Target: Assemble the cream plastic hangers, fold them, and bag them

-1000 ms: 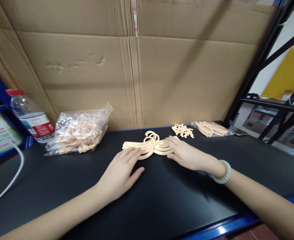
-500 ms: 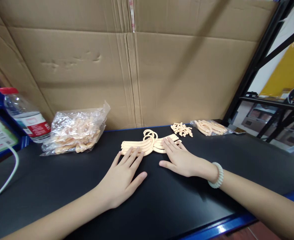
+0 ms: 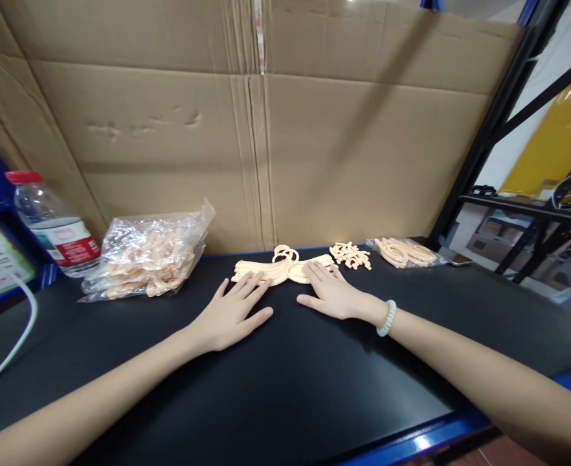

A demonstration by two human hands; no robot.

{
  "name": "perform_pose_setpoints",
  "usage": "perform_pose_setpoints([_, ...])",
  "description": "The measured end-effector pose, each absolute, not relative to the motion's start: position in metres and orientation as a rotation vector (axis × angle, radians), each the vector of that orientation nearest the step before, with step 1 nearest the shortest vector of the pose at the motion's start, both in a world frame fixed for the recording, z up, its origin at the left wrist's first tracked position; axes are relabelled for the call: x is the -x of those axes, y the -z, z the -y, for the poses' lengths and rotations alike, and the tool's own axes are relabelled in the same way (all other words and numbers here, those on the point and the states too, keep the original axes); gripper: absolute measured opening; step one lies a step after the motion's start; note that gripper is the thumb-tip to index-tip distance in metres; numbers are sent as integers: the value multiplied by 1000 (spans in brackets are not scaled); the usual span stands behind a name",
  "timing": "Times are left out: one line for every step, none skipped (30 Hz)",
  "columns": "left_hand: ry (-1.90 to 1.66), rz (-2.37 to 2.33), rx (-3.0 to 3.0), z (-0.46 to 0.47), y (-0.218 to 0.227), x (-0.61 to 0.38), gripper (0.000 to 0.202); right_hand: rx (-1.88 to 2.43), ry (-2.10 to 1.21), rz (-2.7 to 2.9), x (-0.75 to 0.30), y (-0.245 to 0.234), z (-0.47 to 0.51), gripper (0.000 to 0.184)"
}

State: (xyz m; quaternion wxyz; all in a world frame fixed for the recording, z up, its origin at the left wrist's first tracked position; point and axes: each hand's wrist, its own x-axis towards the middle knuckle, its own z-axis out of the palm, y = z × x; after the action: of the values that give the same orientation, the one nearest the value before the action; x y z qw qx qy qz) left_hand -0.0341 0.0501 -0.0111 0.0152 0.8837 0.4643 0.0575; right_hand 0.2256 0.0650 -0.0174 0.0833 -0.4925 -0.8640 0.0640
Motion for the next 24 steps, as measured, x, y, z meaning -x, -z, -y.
perform_pose_setpoints([-179, -1455, -2745, -53, 11, 35, 66, 1458, -189, 2577, -226, 19, -70, 82])
perform_pose_setpoints([-177, -1464, -2743, -55, 12, 35, 66, 1444, -187, 2573, -227, 20, -74, 79])
perform_pose_setpoints([-173, -1472, -2741, -56, 12, 35, 67, 1433, -182, 2566, -228, 21, -77, 76])
perform_pose_setpoints([-166, -1479, -2740, -57, 12, 35, 67, 1426, -175, 2556, -229, 23, -80, 73])
perform_pose_setpoints([-160, -1487, -2738, -57, 13, 35, 68, 1421, -162, 2546, -230, 24, -82, 71])
perform_pose_setpoints([-157, -1496, -2737, -56, 13, 35, 68, 1416, -141, 2537, -231, 26, -84, 69])
perform_pose_setpoints([-157, -1504, -2734, -56, 13, 35, 69, 1409, -114, 2528, -232, 27, -85, 67])
perform_pose_setpoints([-159, -1511, -2732, -56, 13, 36, 70, 1397, -82, 2519, -233, 29, -86, 64])
perform_pose_setpoints([-163, -1516, -2729, -55, 13, 36, 71, 1380, -47, 2510, -233, 30, -86, 61])
perform_pose_setpoints([-170, -1522, -2727, -55, 13, 36, 72, 1361, -13, 2500, -233, 30, -86, 58])
perform_pose_setpoints([-181, -1526, -2727, -55, 14, 37, 72, 1345, 17, 2487, -234, 31, -85, 56])
perform_pose_setpoints([-200, -1529, -2729, -55, 15, 37, 72, 1333, 42, 2473, -234, 31, -85, 53])
perform_pose_setpoints([-227, -1533, -2734, -56, 15, 38, 72, 1322, 67, 2459, -234, 32, -84, 50])
perform_pose_setpoints([-260, -1533, -2743, -56, 16, 39, 71, 1310, 93, 2444, -235, 32, -83, 48])
perform_pose_setpoints([-298, -1530, -2756, -55, 17, 40, 69, 1295, 122, 2429, -236, 32, -82, 46])
perform_pose_setpoints([-339, -1525, -2773, -55, 18, 41, 67, 1274, 155, 2410, -237, 32, -81, 45])
perform_pose_setpoints([-379, -1514, -2793, -55, 18, 42, 64, 1247, 188, 2384, -238, 32, -81, 44])
perform_pose_setpoints([-418, -1500, -2815, -54, 19, 42, 60, 1218, 213, 2357, -239, 31, -80, 43])
perform_pose_setpoints([-454, -1484, -2837, -54, 19, 43, 57, 1191, 229, 2332, -240, 31, -79, 41])
perform_pose_setpoints([-485, -1467, -2857, -54, 19, 44, 53, 1171, 238, 2309, -241, 31, -78, 39])
perform_pose_setpoints([-513, -1450, -2875, -53, 19, 44, 50, 1157, 242, 2291, -241, 30, -77, 36])
perform_pose_setpoints([-536, -1436, -2889, -53, 19, 44, 47, 1150, 246, 2278, -242, 30, -77, 32])
perform_pose_setpoints([-556, -1425, -2899, -53, 19, 44, 45, 1147, 253, 2267, -242, 29, -77, 28])
perform_pose_setpoints([-570, -1415, -2906, -54, 19, 44, 44, 1149, 264, 2252, -242, 29, -77, 24])
